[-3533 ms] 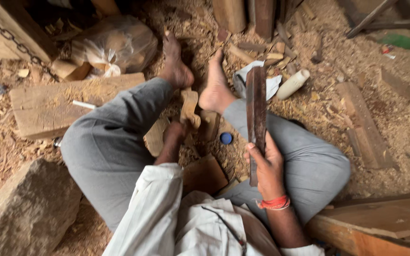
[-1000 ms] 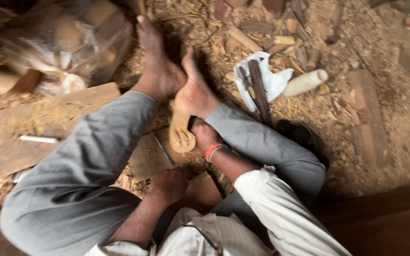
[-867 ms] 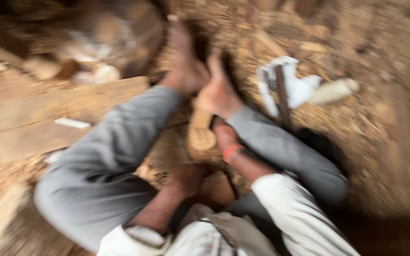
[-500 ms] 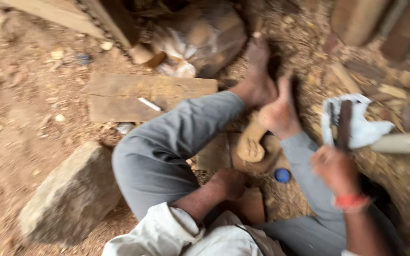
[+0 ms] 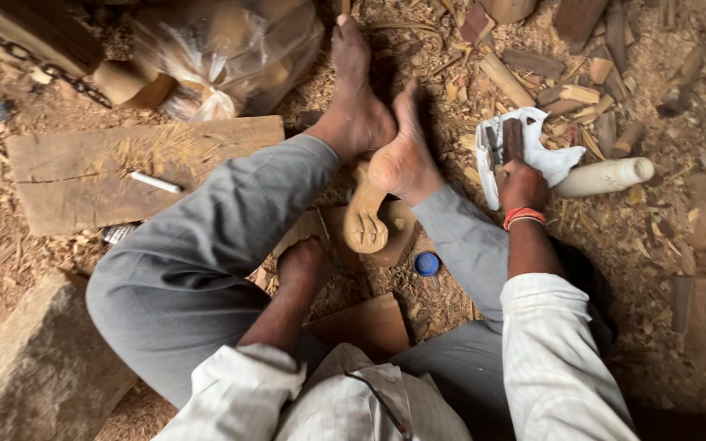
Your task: The person sits on the floor and carves a wooden foot-shaped object using a chisel and a wooden mallet. They repeatedly strike the chisel to shape the wood, occasionally pausing to adjust the tool or inspect the work.
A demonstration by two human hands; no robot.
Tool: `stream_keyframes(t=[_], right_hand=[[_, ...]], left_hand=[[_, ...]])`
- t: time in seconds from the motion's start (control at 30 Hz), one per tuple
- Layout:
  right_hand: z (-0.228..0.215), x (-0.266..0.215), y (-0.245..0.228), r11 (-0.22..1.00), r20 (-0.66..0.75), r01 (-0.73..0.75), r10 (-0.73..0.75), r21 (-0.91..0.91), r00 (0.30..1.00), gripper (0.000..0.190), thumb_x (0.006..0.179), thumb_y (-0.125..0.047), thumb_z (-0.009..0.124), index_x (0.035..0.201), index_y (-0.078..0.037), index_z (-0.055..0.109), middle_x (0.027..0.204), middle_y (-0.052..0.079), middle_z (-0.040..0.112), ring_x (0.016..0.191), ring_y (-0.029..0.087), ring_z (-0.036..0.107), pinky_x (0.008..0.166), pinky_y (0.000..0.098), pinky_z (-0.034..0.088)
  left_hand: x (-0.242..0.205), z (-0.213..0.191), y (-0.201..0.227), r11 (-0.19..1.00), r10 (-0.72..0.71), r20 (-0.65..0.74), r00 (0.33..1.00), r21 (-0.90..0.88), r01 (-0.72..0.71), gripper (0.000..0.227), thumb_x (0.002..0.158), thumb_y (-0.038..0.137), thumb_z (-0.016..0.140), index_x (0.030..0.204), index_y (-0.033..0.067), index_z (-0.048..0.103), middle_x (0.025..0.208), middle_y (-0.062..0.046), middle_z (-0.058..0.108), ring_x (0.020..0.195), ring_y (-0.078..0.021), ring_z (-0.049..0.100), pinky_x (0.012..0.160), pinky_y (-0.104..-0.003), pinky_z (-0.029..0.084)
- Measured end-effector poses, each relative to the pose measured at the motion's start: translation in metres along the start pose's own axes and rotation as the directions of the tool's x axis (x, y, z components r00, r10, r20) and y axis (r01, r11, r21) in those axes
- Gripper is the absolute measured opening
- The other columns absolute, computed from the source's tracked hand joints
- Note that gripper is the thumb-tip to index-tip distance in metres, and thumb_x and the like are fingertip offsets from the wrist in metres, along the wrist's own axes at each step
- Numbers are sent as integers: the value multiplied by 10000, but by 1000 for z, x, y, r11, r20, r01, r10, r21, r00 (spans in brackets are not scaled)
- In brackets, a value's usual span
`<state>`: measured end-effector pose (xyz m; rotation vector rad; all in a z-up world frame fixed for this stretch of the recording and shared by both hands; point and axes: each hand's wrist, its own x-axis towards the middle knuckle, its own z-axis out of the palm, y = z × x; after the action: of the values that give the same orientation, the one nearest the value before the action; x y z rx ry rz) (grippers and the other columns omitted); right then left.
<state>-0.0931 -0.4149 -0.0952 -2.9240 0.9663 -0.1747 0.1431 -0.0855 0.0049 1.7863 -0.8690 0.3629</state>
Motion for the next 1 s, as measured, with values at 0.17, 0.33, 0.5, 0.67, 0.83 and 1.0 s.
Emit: stream_keyframes(t=[0.17, 0.33, 0.5, 0.67, 0.83, 1.0], right_hand=[[-12, -7, -8, 997, -60, 61, -58, 44, 997, 114, 898, -196, 726, 973, -233, 802, 903, 143, 749, 831, 400, 709, 712, 522, 555], [-20, -12, -6, 993, -167, -67, 82, 98, 983, 99, 884, -261, 761, 893, -163, 769, 871, 136, 748, 797, 384, 715, 715, 498, 562], [-35, -14, -11, 972, -134, -91, 122, 218, 984, 171, 897, -309, 775, 932, -142, 760, 913, 140, 748, 820, 371, 714, 733, 485, 561], [-30, -9, -13, 993, -330, -67, 95, 95, 939, 600, 668, -419, 889, 1048, 3, 693, 1043, 237, 700, 921, 419, 688, 745, 500, 555], [-18, -1, -1, 972, 87, -216, 224, -98, 971, 467, 771, -442, 830, 1026, -67, 721, 1049, 213, 718, 966, 428, 689, 838, 543, 543], [-28, -2, 19, 941, -3, -339, 339, 3, 941, 410, 811, -431, 798, 962, -56, 729, 951, 229, 727, 887, 449, 698, 796, 544, 553]], left_hand=[[-2, -4, -21, 958, 205, 88, 975, 186, -218, 1261, 903, 239, 803, 1562, -129, -207, 1650, -371, -179, 1559, -529, -164, 1344, -563, -44], [6, -4, -5, 995, 73, 169, 983, 62, -84, 1334, 1001, 377, 849, 1489, -170, -266, 1607, -396, -238, 1558, -531, -212, 1342, -564, -79], [22, -12, 24, 907, -340, 444, 829, -79, 414, 1377, 921, 386, 834, 1475, -153, -305, 1581, -421, -319, 1485, -570, -306, 1204, -636, -185], [24, -21, 38, 989, -141, 303, 943, 6, 146, 1353, 1021, 437, 833, 1475, -117, -315, 1632, -399, -285, 1541, -561, -265, 1303, -645, -126], [50, -13, 49, 296, -610, 513, 604, -559, 775, 1303, 842, 370, 739, 1546, 13, -298, 1613, -318, -325, 1498, -497, -285, 1158, -677, -162], [56, -15, 54, 352, -625, 401, 670, -621, 700, 1231, 917, 545, 643, 1540, 15, -277, 1643, -266, -279, 1514, -464, -266, 1195, -651, -150]])
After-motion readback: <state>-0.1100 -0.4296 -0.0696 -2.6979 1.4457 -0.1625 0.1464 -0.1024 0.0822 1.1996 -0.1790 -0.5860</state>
